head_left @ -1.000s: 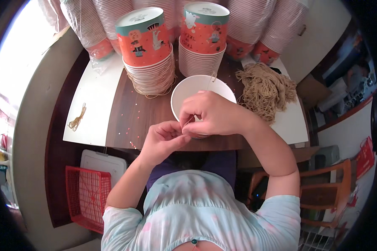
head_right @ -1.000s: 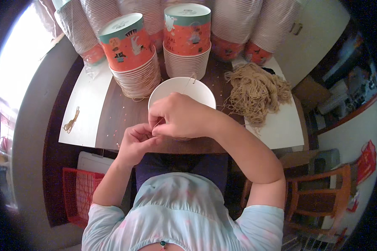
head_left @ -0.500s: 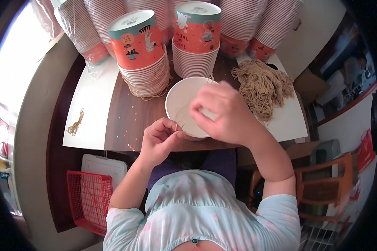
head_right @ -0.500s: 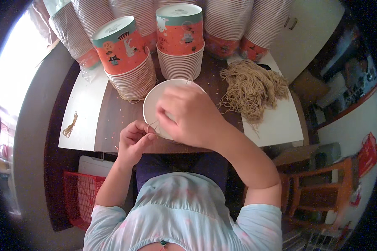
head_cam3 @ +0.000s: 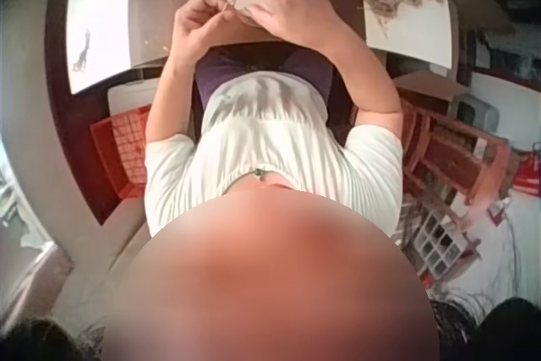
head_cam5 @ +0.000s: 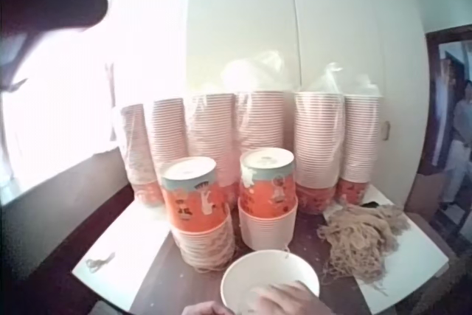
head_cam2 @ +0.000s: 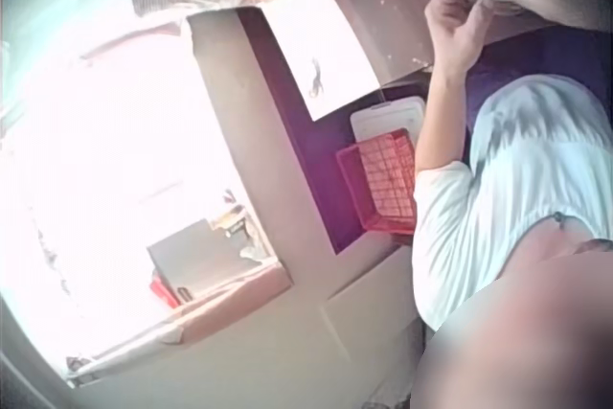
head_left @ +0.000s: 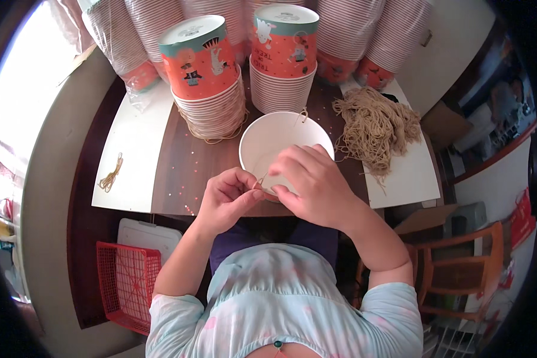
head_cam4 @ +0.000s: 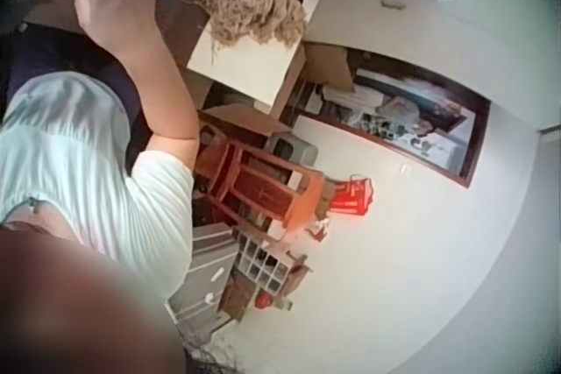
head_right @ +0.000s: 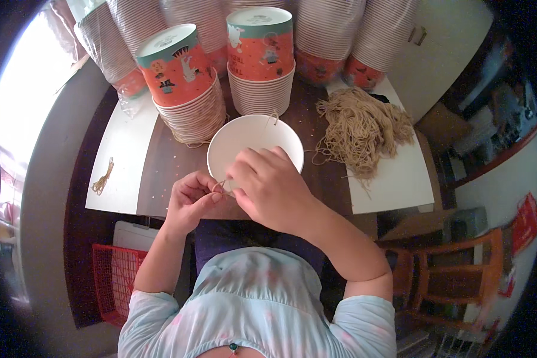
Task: Threading a string through holes in a paper bowl to create a handle.
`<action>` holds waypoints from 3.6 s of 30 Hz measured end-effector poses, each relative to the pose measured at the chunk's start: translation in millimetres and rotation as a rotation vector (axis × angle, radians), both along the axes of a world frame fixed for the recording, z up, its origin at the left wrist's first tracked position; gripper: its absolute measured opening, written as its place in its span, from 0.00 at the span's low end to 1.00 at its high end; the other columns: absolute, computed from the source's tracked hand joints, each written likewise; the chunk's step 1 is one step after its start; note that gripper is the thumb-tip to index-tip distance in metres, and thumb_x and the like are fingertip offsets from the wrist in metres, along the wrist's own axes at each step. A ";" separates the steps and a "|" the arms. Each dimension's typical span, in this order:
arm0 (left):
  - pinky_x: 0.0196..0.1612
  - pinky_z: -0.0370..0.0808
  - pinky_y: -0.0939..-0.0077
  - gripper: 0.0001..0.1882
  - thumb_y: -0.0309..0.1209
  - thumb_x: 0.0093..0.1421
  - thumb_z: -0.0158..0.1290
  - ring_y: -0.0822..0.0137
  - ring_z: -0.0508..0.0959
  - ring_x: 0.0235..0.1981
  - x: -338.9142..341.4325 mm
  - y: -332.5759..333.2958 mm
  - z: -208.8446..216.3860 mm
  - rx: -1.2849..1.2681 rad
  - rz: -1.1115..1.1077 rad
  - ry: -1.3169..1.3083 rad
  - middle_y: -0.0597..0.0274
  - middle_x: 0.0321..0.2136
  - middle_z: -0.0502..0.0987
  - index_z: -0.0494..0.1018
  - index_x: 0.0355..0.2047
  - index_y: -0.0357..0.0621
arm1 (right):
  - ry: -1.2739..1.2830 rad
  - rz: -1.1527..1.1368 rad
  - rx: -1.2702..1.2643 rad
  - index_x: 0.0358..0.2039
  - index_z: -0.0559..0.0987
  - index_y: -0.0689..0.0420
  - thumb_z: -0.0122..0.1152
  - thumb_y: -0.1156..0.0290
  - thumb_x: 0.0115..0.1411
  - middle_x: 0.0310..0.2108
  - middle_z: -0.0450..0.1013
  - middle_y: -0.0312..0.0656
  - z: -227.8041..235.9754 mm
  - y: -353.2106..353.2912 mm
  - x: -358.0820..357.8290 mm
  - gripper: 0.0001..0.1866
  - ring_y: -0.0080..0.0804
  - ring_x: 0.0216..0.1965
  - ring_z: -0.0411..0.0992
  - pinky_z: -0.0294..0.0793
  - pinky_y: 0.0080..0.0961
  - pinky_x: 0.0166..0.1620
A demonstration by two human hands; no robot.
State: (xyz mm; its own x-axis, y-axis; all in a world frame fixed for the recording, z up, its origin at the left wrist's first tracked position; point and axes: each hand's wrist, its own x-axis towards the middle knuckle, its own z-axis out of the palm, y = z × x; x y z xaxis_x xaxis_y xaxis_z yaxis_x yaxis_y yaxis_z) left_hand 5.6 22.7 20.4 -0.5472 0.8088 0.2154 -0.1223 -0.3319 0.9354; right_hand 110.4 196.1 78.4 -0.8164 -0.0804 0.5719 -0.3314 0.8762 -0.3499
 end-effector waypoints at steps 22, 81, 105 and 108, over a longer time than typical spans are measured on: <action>0.30 0.72 0.86 0.05 0.20 0.56 0.56 0.78 0.75 0.29 9.5 0.2 8.2 -0.216 0.071 0.121 0.65 0.28 0.77 0.71 0.32 0.36 | -0.033 0.051 0.001 0.24 0.75 0.55 0.62 0.76 0.45 0.25 0.69 0.37 -7.3 -6.2 4.7 0.05 0.35 0.29 0.70 0.64 0.30 0.34; 0.30 0.75 0.84 0.06 0.19 0.55 0.56 0.75 0.77 0.25 44.6 -13.7 -24.4 -0.032 0.576 -0.274 0.59 0.26 0.77 0.68 0.27 0.36 | -0.382 0.161 -2.083 0.38 0.79 0.56 0.55 0.69 0.61 0.35 0.76 0.33 -99.8 -83.0 -6.8 0.09 0.19 0.36 0.71 0.66 0.19 0.41; 0.31 0.75 0.79 0.07 0.16 0.48 0.57 0.70 0.79 0.29 41.9 -5.5 -10.0 -0.289 0.734 0.797 0.58 0.27 0.79 0.76 0.30 0.36 | -0.422 -0.014 -2.088 0.34 0.80 0.52 0.58 0.67 0.58 0.28 0.75 0.28 -89.2 -68.7 -3.3 0.06 0.15 0.28 0.68 0.62 0.14 0.33; 0.32 0.76 0.80 0.05 0.16 0.51 0.56 0.72 0.79 0.29 36.4 -9.0 -18.7 -0.310 0.661 0.633 0.59 0.28 0.79 0.75 0.31 0.34 | -0.424 -0.004 -2.103 0.35 0.80 0.52 0.58 0.66 0.59 0.28 0.75 0.27 -88.5 -68.7 -2.1 0.06 0.14 0.28 0.67 0.61 0.15 0.33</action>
State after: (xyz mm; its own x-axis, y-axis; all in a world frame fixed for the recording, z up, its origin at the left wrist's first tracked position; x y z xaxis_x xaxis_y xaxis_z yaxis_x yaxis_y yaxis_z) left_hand 42.0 13.7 1.6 -0.7683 0.4496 0.4557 0.5573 0.1196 0.8217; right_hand 108.2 127.5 -10.1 -0.8847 0.2670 -0.3822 0.0088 -0.8101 -0.5862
